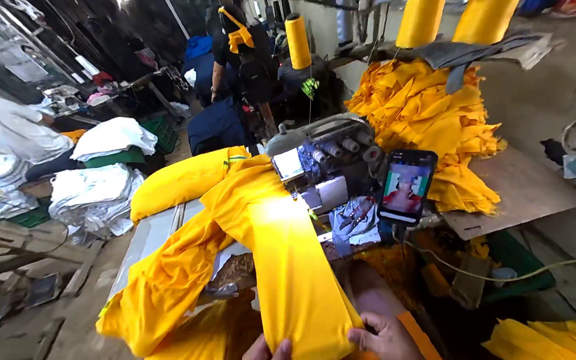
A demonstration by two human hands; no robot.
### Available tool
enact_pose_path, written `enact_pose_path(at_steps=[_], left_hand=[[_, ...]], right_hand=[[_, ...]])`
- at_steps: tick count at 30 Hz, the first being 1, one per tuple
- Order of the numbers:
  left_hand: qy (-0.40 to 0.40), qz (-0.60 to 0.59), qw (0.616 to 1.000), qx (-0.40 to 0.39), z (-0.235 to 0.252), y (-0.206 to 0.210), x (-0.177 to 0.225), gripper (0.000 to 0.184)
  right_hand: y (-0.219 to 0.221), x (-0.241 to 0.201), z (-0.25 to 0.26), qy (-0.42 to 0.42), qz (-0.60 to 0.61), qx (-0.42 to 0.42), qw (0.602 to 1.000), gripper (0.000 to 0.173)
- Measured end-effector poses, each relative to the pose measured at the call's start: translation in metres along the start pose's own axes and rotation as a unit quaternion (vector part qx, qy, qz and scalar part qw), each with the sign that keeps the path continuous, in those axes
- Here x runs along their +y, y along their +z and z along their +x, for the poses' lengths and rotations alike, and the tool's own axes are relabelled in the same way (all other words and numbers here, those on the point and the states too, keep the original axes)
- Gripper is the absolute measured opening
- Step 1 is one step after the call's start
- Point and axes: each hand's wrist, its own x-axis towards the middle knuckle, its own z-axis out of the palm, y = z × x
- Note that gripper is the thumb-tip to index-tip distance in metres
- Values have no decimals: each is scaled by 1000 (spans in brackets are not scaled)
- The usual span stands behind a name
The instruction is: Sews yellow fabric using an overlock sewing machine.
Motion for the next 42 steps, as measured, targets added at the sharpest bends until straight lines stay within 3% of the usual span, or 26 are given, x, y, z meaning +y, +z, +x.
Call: enact_pose_path(at_steps=[12,19,21,24,25,29,37,42], left_hand=[[-24,-31,999,14,-1,7,-5,16],[13,1,999,52,0,9,-11,22],[47,1,996,74,2,10,-14,34],[100,18,995,20,5,1,-16,82],[110,34,993,-6,8,-4,-14,89],[130,108,984,-55,37,-25,3,58],[176,139,969,-101,136,-42,61,69],[116,98,974,-168,201,-46,100,70]], right_hand=[[-8,7,3,17,41,-50,998,17],[-6,13,5,32,-30,-18,999,20],[-6,13,5,18,-48,-17,999,20],[-5,12,6,-37,-71,-26,996,20],[-4,12,9,-54,-73,-29,995,20],[2,3,34,-88,-27,-21,996,17],[7,-44,112,-149,47,-2,988,12],[15,-72,159,-151,70,41,985,8]])
